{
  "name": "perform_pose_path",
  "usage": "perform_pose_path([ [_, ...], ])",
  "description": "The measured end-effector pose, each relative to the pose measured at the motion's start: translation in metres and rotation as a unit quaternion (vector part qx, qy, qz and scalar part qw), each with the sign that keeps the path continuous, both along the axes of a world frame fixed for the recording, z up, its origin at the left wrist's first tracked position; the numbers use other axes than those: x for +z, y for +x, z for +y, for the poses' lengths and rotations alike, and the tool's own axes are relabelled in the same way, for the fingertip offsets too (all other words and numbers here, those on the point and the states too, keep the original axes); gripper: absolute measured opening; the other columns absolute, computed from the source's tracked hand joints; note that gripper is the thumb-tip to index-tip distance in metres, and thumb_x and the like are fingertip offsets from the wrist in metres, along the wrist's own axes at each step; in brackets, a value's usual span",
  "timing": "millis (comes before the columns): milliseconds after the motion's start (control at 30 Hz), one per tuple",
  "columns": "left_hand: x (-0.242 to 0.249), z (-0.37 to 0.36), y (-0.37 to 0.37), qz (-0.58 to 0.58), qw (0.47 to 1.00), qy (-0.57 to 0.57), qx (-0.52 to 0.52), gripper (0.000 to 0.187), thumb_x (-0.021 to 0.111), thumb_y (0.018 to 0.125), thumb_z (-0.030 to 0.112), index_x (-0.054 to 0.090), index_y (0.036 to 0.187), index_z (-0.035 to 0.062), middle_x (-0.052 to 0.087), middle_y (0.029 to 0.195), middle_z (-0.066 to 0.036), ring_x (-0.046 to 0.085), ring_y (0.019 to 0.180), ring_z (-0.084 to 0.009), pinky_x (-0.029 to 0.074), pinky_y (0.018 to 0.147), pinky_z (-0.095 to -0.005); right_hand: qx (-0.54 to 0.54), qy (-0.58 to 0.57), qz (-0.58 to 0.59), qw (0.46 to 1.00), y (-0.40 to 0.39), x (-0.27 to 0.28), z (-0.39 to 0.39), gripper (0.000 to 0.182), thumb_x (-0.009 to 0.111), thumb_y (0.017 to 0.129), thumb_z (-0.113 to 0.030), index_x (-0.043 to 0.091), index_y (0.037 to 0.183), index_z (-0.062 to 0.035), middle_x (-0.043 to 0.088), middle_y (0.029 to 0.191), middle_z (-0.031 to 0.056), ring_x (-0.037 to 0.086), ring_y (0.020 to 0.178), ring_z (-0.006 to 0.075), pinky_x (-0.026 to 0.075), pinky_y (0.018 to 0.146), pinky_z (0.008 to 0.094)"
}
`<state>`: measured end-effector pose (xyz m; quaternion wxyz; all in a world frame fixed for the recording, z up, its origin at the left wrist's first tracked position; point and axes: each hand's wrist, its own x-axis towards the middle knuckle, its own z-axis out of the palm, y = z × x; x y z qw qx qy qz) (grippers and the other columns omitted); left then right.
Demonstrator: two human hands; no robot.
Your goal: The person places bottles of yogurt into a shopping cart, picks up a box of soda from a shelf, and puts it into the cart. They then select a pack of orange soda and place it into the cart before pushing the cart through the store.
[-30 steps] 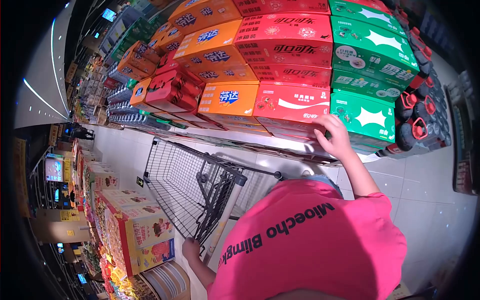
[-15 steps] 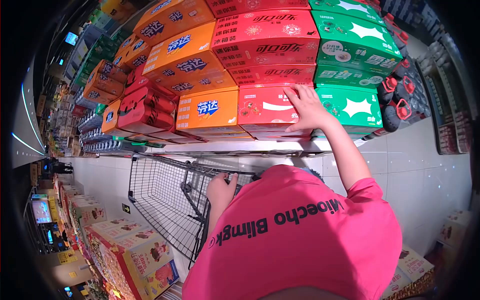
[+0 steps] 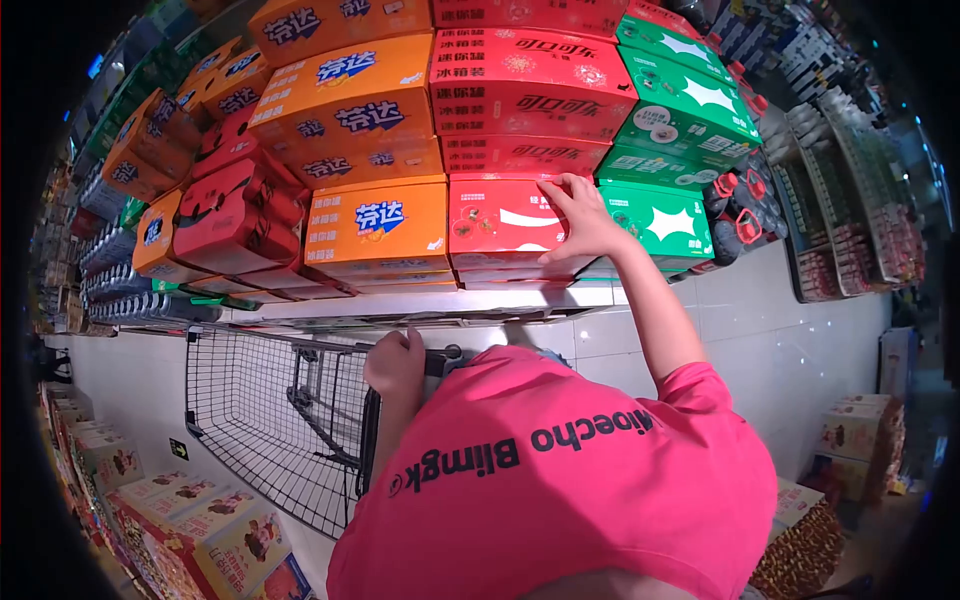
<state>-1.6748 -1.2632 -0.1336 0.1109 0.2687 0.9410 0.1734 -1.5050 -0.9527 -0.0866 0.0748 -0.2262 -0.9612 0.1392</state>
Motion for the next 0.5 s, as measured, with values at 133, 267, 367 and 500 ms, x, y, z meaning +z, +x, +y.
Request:
perform_pose_path([
  [133,0.004,0.006,-0.008,-0.001,1.0,-0.006,0.021,0.037,0.055,0.081,0.042,0.068,0.069,0.0091,0.065,0.068,-0.012,0.064,0.067,-0.0325,0.05,0.061,-0.0431,0.007,0.002,0.016,1.0,0.0,-0.002,0.001,0.111,0.081,0.043,-0.054,0.039,0.135,-0.0094,0.036,0.129,0.0191,0.031,0.124,0.0371,0.026,0.104,0.0461],
  [267,-0.002,0.014,-0.022,0.027,0.999,0.007,0.022,0.033,0.058,0.08,0.042,0.067,0.07,0.0114,0.065,0.068,-0.013,0.064,0.069,-0.0332,0.05,0.061,-0.0421,0.007,0.008,0.023,1.0,0.0,-0.006,0.002,0.111,0.081,0.044,-0.052,0.038,0.137,-0.011,0.037,0.128,0.0185,0.033,0.123,0.0359,0.026,0.104,0.0458],
  [367,-0.009,0.021,-0.032,0.048,0.998,0.005,0.043,0.034,0.058,0.081,0.04,0.062,0.066,0.0095,0.062,0.064,-0.012,0.061,0.063,-0.034,0.047,0.057,-0.0431,0.007,0.003,0.023,1.0,0.0,-0.004,0.002,0.109,0.081,0.044,-0.053,0.04,0.135,-0.0088,0.037,0.128,0.0198,0.033,0.123,0.0363,0.026,0.104,0.0461],
  [500,-0.016,0.029,-0.041,0.06,0.994,0.074,0.051,0.035,0.059,0.083,0.035,0.056,0.063,0.0067,0.057,0.057,-0.011,0.057,0.055,-0.0326,0.043,0.051,-0.0401,0.007,0.009,0.025,1.0,0.001,-0.003,0.002,0.106,0.08,0.046,-0.051,0.04,0.134,-0.0078,0.038,0.129,0.0204,0.033,0.124,0.0379,0.025,0.105,0.0471],
])
